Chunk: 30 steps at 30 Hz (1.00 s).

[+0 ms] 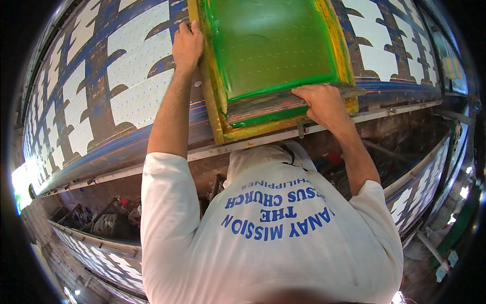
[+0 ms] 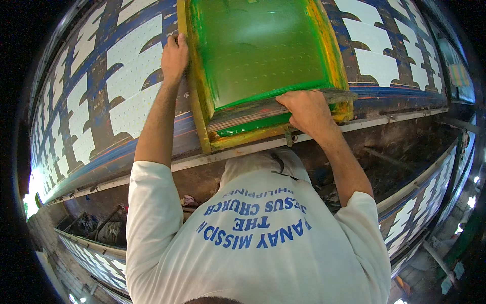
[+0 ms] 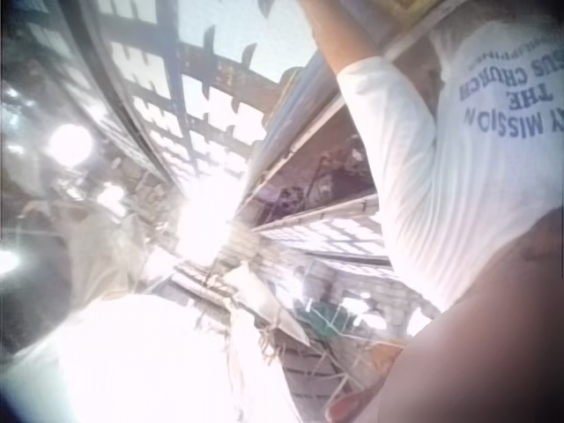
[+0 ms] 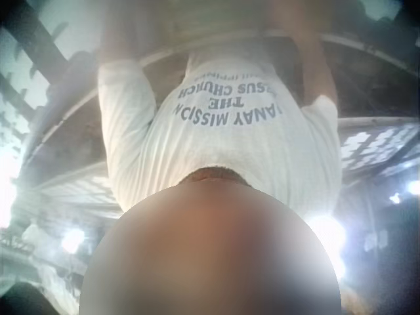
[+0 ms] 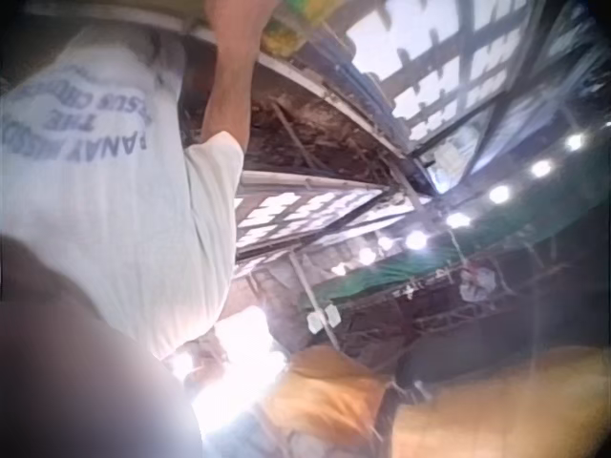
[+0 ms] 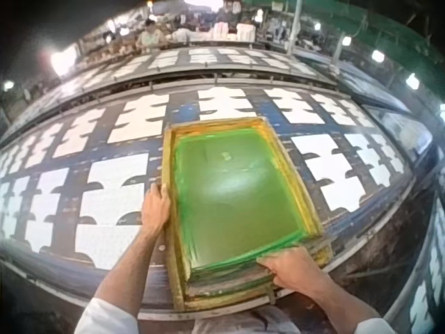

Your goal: The person holds a screen printing frame and repeatedly uses a squeegee to spread green ink across the mesh. The person moves the squeegee back and forth over the same area multiple times, maintaining consistent pressure and coverage.

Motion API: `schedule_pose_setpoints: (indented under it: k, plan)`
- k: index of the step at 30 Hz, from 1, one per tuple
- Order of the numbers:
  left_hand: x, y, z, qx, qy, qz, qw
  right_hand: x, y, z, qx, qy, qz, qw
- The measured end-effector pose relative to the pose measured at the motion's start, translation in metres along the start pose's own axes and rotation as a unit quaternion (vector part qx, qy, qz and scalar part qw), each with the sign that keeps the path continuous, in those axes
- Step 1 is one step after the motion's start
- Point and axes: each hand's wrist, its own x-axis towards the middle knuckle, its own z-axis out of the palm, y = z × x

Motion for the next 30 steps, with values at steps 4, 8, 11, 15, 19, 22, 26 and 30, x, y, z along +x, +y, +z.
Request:
schedule_pose_setpoints:
  k: [4,8,11,15,19,22,26,30]
  plan:
    - [0.002,-0.008,0.005,-0.003,0.006,-0.013,1.000,0.004,0.002,0.037,-0.055,0.088,-0.025,0.994]
    - [0.004,-0.010,0.007,-0.013,0.000,-0.015,1.000,0.034,0.013,0.044,-0.064,0.118,-0.008,0.991]
    - [0.003,-0.007,0.004,-0.018,0.001,-0.012,1.000,0.089,0.031,0.034,-0.065,0.142,-0.011,0.988]
    - [0.002,-0.002,0.000,-0.020,-0.006,-0.026,0.999,0.190,0.067,0.013,-0.105,0.085,0.038,0.990]
    - [-0.002,0.004,-0.003,0.002,0.003,-0.039,0.999,0.287,0.103,-0.017,-0.130,0.047,0.046,0.989]
    - [-0.002,0.009,-0.007,0.015,-0.003,-0.049,0.999,0.356,0.134,-0.034,-0.135,0.043,0.036,0.989]
    - [-0.001,0.018,-0.010,0.022,-0.012,-0.068,0.997,0.432,0.172,-0.044,-0.139,0.062,0.004,0.988]
    - [-0.004,0.021,-0.010,0.017,-0.007,-0.068,0.998,0.479,0.191,-0.073,-0.160,0.039,-0.061,0.985]
